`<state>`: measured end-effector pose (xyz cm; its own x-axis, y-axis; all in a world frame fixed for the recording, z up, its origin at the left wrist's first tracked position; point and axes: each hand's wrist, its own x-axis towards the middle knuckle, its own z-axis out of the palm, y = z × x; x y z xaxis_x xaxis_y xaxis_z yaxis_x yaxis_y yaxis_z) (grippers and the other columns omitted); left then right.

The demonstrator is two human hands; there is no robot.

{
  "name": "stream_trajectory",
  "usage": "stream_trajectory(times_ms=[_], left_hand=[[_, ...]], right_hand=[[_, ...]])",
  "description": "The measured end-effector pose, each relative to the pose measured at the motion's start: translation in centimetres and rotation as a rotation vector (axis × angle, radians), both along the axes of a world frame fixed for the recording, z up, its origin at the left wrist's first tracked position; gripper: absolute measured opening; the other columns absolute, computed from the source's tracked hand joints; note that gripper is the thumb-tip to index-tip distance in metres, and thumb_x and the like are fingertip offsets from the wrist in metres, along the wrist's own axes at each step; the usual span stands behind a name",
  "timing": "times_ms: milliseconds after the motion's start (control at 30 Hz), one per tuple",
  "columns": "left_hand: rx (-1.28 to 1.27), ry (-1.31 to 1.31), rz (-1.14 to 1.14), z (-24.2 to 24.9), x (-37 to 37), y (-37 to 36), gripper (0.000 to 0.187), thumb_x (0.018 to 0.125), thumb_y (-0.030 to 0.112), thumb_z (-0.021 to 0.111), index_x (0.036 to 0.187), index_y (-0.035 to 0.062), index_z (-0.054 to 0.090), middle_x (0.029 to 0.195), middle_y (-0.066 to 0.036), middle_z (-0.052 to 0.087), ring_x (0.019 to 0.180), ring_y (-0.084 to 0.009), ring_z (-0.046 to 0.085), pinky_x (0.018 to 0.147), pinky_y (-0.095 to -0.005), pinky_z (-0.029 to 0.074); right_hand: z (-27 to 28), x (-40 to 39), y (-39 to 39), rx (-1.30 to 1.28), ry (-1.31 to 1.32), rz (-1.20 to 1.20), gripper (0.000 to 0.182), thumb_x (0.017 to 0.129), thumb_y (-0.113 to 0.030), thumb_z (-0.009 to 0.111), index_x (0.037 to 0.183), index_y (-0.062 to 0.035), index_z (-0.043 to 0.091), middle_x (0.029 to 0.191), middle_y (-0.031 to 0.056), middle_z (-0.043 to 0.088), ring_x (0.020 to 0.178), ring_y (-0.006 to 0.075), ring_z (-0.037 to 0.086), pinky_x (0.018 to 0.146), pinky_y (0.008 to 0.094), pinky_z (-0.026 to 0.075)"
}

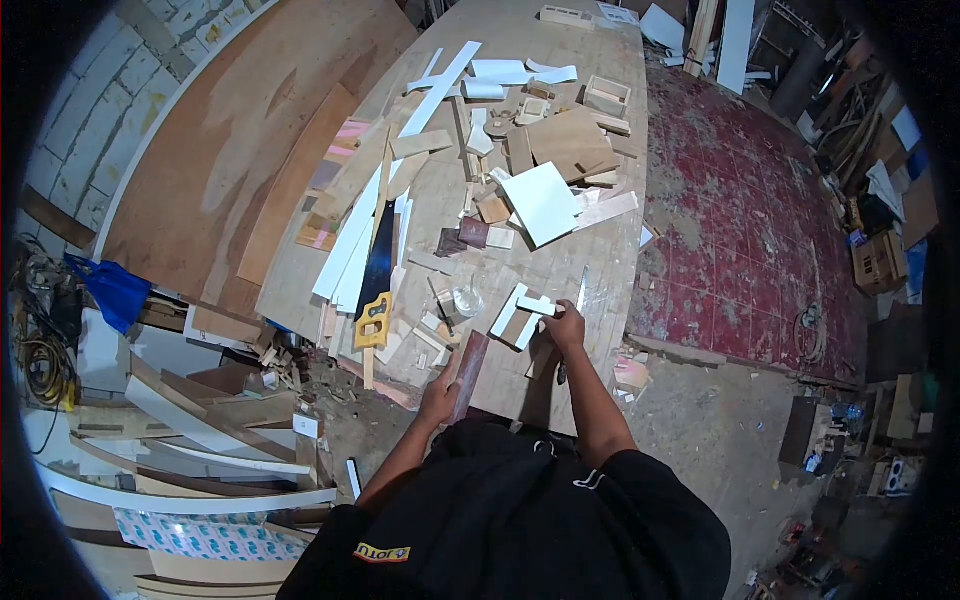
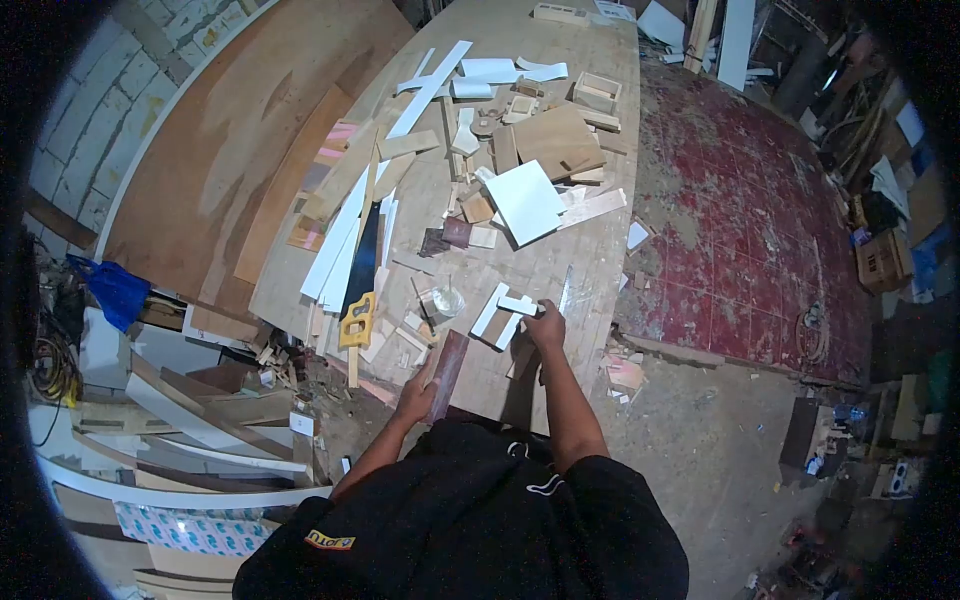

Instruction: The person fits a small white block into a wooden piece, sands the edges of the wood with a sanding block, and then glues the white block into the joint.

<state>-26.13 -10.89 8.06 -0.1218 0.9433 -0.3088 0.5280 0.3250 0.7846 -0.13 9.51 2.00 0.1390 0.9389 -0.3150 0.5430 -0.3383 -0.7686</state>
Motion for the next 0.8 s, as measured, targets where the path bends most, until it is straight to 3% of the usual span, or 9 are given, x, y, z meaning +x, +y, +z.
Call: stream_trajectory(times_ms=[33,167,233,333,433,567,633,800], left_hand=[[0.074,0.034,-0.001,-0.4,-0.2,0.0,0.062,0.090,0.022,0.053,0.147,0.0193,0.029,0.110,-0.031,0.059,0.101,-0.0468,0.058,0.083,-0.0464,0.047],[0.068,0.027,-0.014,-1.1,-1.1,0.2,0.062,0.090,0.022,0.053,0.147,0.0185,0.030,0.110,-0.032,0.059,0.101,-0.0462,0.058,0.082,-0.0461,0.047],[0.274,0.028,-0.032,-2.0,-1.4,0.4,0.062,0.090,0.022,0.053,0.147,0.0183,0.029,0.106,-0.031,0.060,0.096,-0.0463,0.060,0.078,-0.0462,0.048],[0.351,0.002,-0.040,-2.2,-1.7,0.6,0.062,0.090,0.022,0.053,0.147,0.0197,0.029,0.100,-0.032,0.061,0.091,-0.0468,0.061,0.074,-0.0467,0.048],[0.135,0.006,-0.016,-2.2,-2.1,0.5,0.064,0.090,0.021,0.053,0.148,0.0220,0.027,0.096,-0.033,0.061,0.088,-0.0471,0.061,0.073,-0.0470,0.048],[0.155,-0.031,-0.050,-2.7,-2.6,0.5,0.066,0.089,0.020,0.053,0.149,0.0240,0.025,0.094,-0.034,0.061,0.088,-0.0472,0.061,0.073,-0.0471,0.048],[-0.054,-0.061,-0.040,-1.5,-2.6,0.7,0.062,0.090,0.019,0.052,0.147,0.0092,0.029,0.126,-0.031,0.054,0.119,-0.0372,0.054,0.096,-0.0363,0.043],[0.016,-0.077,-0.061,-1.3,-3.1,1.1,0.061,0.090,0.018,0.051,0.146,0.0064,0.030,0.128,-0.030,0.052,0.122,-0.0362,0.052,0.098,-0.0358,0.041]], right_hand=[[0.7,-0.2,-0.1,0.068,-0.085,0.075,0.048,0.067,-0.021,0.079,0.112,-0.0096,0.064,0.102,0.0155,0.065,0.097,0.0299,0.064,0.084,0.0386,0.052],[1.8,-1.4,0.4,0.162,-0.279,0.199,0.042,0.069,-0.018,0.077,0.109,-0.0145,0.067,0.105,0.0137,0.060,0.100,0.0305,0.060,0.086,0.0396,0.051],[1.7,-1.5,1.1,0.157,-0.285,0.205,0.038,0.070,-0.017,0.076,0.107,-0.0146,0.068,0.105,0.0146,0.059,0.098,0.0311,0.061,0.084,0.0396,0.051],[1.6,-1.6,1.8,0.151,-0.272,0.211,0.035,0.071,-0.017,0.075,0.105,-0.0143,0.069,0.105,0.0146,0.059,0.098,0.0315,0.060,0.084,0.0402,0.051],[1.5,-2.2,2.3,0.162,-0.278,0.210,0.034,0.072,-0.018,0.075,0.105,-0.0141,0.069,0.104,0.0140,0.060,0.100,0.0313,0.060,0.086,0.0407,0.051],[0.5,-2.8,2.6,0.125,-0.313,0.216,0.038,0.071,-0.020,0.076,0.107,-0.0124,0.067,0.103,0.0152,0.059,0.098,0.0319,0.060,0.086,0.0403,0.050],[-0.1,-2.7,2.4,0.143,-0.275,0.193,0.041,0.071,-0.021,0.077,0.109,-0.0109,0.066,0.103,0.0155,0.059,0.098,0.0319,0.060,0.085,0.0405,0.051],[0.1,-2.2,2.0,0.183,-0.206,0.177,0.048,0.070,-0.019,0.078,0.114,-0.0067,0.063,0.105,0.0156,0.059,0.097,0.0311,0.061,0.084,0.0400,0.052]])
